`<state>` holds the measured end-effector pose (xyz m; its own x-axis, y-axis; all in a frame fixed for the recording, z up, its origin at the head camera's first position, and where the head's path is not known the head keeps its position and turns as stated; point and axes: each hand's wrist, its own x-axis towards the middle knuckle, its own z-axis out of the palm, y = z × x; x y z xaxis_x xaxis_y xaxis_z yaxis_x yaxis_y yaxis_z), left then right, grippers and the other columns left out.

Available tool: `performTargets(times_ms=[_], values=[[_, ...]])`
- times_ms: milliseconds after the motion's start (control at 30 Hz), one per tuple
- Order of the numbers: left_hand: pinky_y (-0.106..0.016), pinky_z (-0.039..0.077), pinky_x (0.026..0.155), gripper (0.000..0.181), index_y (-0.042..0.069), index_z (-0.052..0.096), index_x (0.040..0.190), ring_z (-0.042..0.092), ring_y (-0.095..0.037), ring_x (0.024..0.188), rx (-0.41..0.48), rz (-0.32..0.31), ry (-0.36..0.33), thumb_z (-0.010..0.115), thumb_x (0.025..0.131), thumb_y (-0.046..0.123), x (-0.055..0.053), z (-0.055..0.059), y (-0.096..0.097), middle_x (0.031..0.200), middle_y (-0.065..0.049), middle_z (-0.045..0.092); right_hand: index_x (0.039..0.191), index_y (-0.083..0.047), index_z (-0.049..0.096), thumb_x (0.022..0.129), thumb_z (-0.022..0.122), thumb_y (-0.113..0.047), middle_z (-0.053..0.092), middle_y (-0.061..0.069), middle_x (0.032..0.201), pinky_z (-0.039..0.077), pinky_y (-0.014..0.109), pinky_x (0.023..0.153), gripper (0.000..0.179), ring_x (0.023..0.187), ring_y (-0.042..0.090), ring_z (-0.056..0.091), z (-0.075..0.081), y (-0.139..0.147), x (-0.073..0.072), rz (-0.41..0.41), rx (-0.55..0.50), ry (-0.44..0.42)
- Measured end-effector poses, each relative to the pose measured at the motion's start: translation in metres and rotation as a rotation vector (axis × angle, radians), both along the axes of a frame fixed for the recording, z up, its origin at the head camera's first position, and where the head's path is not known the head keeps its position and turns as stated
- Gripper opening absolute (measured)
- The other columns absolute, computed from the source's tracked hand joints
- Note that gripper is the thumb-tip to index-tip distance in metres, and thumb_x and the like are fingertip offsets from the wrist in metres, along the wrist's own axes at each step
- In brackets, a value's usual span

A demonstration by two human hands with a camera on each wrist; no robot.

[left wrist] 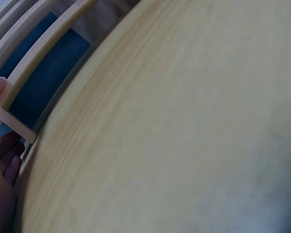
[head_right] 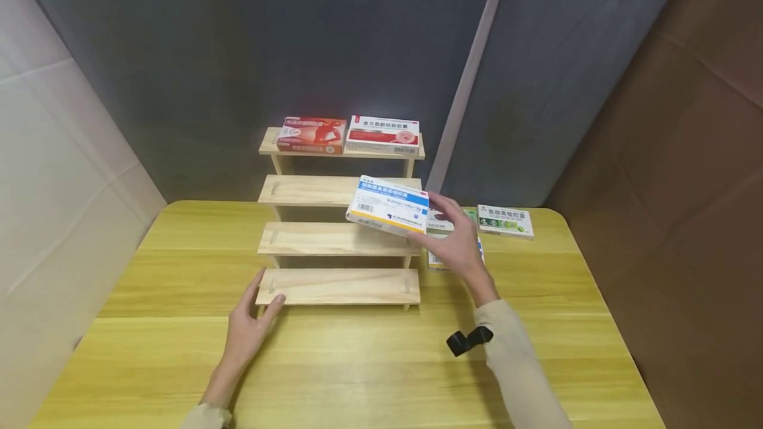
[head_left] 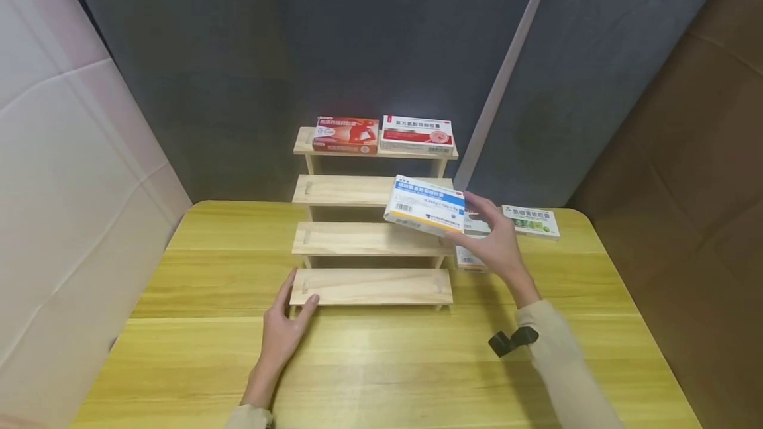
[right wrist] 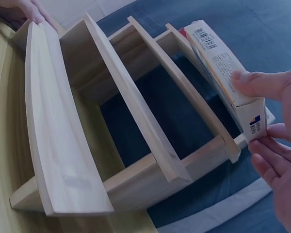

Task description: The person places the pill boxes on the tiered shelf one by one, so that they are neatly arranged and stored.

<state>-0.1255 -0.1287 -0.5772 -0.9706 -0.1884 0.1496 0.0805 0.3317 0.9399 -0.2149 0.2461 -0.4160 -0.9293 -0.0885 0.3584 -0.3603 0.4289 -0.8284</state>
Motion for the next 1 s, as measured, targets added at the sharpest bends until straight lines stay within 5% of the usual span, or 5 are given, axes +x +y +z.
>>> performTargets(times_ms=[67, 200, 300, 667, 1000], values=[[0.001, 0.024, 0.109, 0.071, 0.015, 0.037, 0.158, 0.038, -0.032, 0.148, 0.004, -0.003, 0.001, 0.071, 0.097, 0.022, 0.000, -0.001, 0.000, 0.158, -0.017, 0.042, 0.145, -0.002, 0.054, 0.075, 0.090, -0.007, 0.058, 0.017, 0.144, 0.048, 0.027, 0.100, 0.079, 0.129, 0.032, 0.057, 0.009, -0.008, 0.003, 0.010, 0.023, -0.020], [0.001, 0.025, 0.108, 0.069, 0.016, 0.038, 0.158, 0.037, -0.033, 0.148, 0.003, -0.006, 0.003, 0.071, 0.097, 0.022, 0.001, -0.002, 0.000, 0.158, -0.018, 0.042, 0.145, -0.002, 0.053, 0.076, 0.089, -0.009, 0.058, 0.017, 0.144, 0.049, 0.026, 0.097, 0.078, 0.130, 0.031, 0.056, 0.010, -0.014, 0.001, 0.034, 0.046, -0.025], [0.001, 0.025, 0.108, 0.070, 0.015, 0.038, 0.158, 0.037, -0.033, 0.148, 0.005, -0.005, 0.004, 0.071, 0.097, 0.022, 0.001, -0.002, 0.000, 0.158, -0.018, 0.043, 0.145, -0.006, 0.055, 0.075, 0.090, -0.012, 0.060, 0.012, 0.143, 0.051, 0.035, 0.098, 0.078, 0.129, 0.027, 0.058, 0.001, -0.015, -0.007, 0.053, 0.044, -0.003], [0.001, 0.025, 0.108, 0.071, 0.017, 0.038, 0.157, 0.040, -0.030, 0.146, -0.001, 0.011, 0.008, 0.073, 0.096, 0.022, 0.000, -0.001, 0.000, 0.157, -0.018, 0.044, 0.146, -0.010, 0.054, 0.075, 0.091, -0.017, 0.064, 0.013, 0.134, 0.043, 0.055, 0.110, 0.081, 0.119, 0.032, 0.061, 0.009, -0.040, -0.016, 0.080, 0.043, -0.026], [0.001, 0.024, 0.109, 0.071, 0.014, 0.038, 0.157, 0.037, -0.032, 0.148, -0.001, 0.001, 0.003, 0.072, 0.096, 0.023, -0.002, -0.001, 0.000, 0.158, -0.018, 0.042, 0.146, -0.011, 0.054, 0.077, 0.090, -0.022, 0.061, 0.010, 0.141, 0.045, 0.055, 0.107, 0.079, 0.122, 0.031, 0.061, 0.010, -0.052, -0.026, 0.089, 0.038, -0.049]])
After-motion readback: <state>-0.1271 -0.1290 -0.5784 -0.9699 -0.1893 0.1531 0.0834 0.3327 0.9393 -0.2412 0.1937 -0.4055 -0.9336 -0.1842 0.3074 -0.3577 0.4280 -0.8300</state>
